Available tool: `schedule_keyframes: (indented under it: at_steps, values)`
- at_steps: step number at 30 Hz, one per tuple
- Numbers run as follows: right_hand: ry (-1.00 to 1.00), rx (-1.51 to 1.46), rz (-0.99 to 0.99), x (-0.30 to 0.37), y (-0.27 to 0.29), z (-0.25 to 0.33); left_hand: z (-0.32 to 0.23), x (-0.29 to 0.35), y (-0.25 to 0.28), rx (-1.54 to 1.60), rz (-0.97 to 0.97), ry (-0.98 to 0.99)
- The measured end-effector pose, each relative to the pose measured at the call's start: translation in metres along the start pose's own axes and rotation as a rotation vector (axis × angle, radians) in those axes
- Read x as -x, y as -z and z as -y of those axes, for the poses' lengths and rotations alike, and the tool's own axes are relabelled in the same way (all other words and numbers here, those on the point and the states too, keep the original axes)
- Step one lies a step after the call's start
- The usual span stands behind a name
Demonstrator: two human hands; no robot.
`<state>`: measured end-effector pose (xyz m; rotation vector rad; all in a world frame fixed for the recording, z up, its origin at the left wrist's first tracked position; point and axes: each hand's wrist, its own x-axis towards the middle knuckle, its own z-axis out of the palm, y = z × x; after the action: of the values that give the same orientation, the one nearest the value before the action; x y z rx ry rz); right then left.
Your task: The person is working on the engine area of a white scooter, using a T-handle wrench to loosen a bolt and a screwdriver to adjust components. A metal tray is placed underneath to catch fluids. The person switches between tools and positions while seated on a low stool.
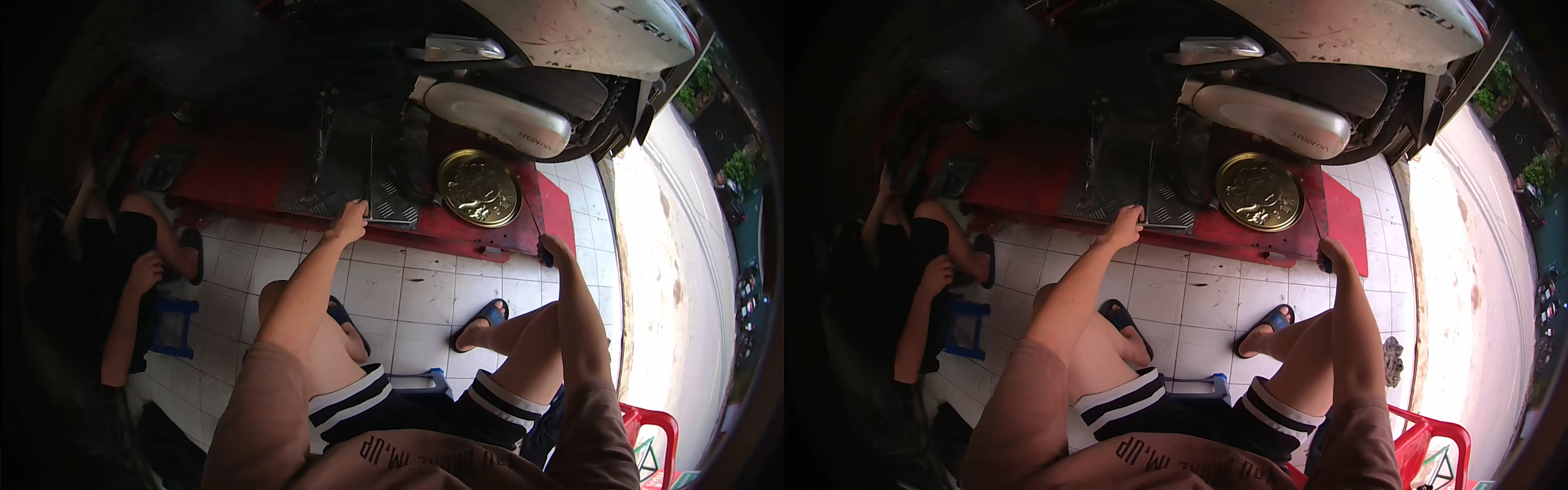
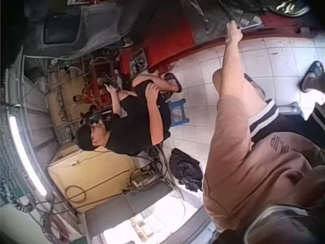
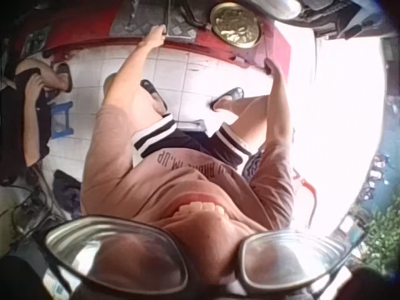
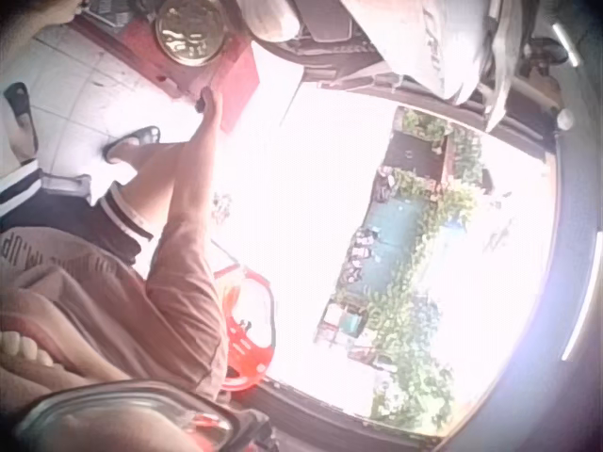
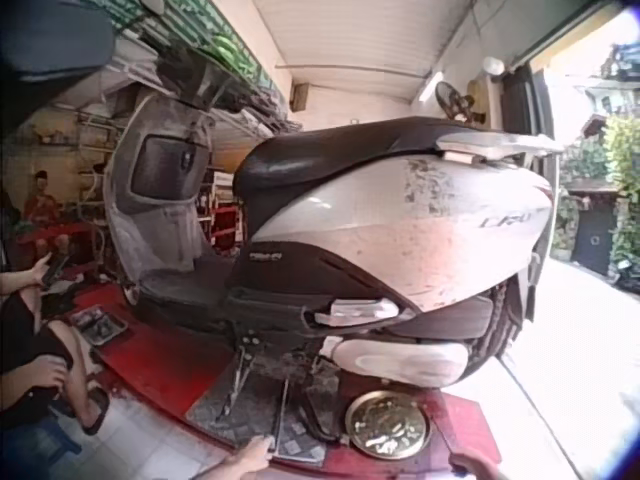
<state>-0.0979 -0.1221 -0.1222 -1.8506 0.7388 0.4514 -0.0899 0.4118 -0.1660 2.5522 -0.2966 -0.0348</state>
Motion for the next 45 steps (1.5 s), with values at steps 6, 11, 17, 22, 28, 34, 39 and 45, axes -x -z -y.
schedule_keyframes:
  at_steps: [6, 11, 17, 22, 28, 34, 39, 45]
  values:
    - [0.136, 0.069, -0.114, 0.051, 0.001, 0.011, -0.027, 0.002, -0.001, -0.181, -0.042, 0.037]
    - [0.316, 0.306, -0.230, 0.106, -0.017, 0.029, -0.038, 0.005, 0.002, -0.327, -0.092, -0.027]
    - [0.414, 0.235, -0.125, 0.124, -0.041, 0.038, -0.047, 0.006, -0.003, -0.393, -0.077, 0.008]
    - [0.428, 0.176, -0.132, 0.121, -0.059, 0.049, -0.050, 0.008, -0.006, -0.448, -0.091, 0.032]
    - [0.508, 0.129, 0.036, 0.145, -0.058, 0.067, -0.063, 0.011, -0.006, -0.450, -0.085, 0.035]
    - [0.564, -0.137, 0.191, 0.162, -0.041, 0.071, -0.062, 0.011, -0.009, -0.405, -0.076, 0.061]
    - [0.536, -0.398, 0.123, 0.171, -0.028, 0.073, -0.068, 0.013, -0.008, -0.411, -0.039, 0.121]
    - [0.521, -0.632, 0.023, 0.149, -0.005, 0.060, -0.073, 0.015, -0.006, -0.426, -0.041, 0.096]
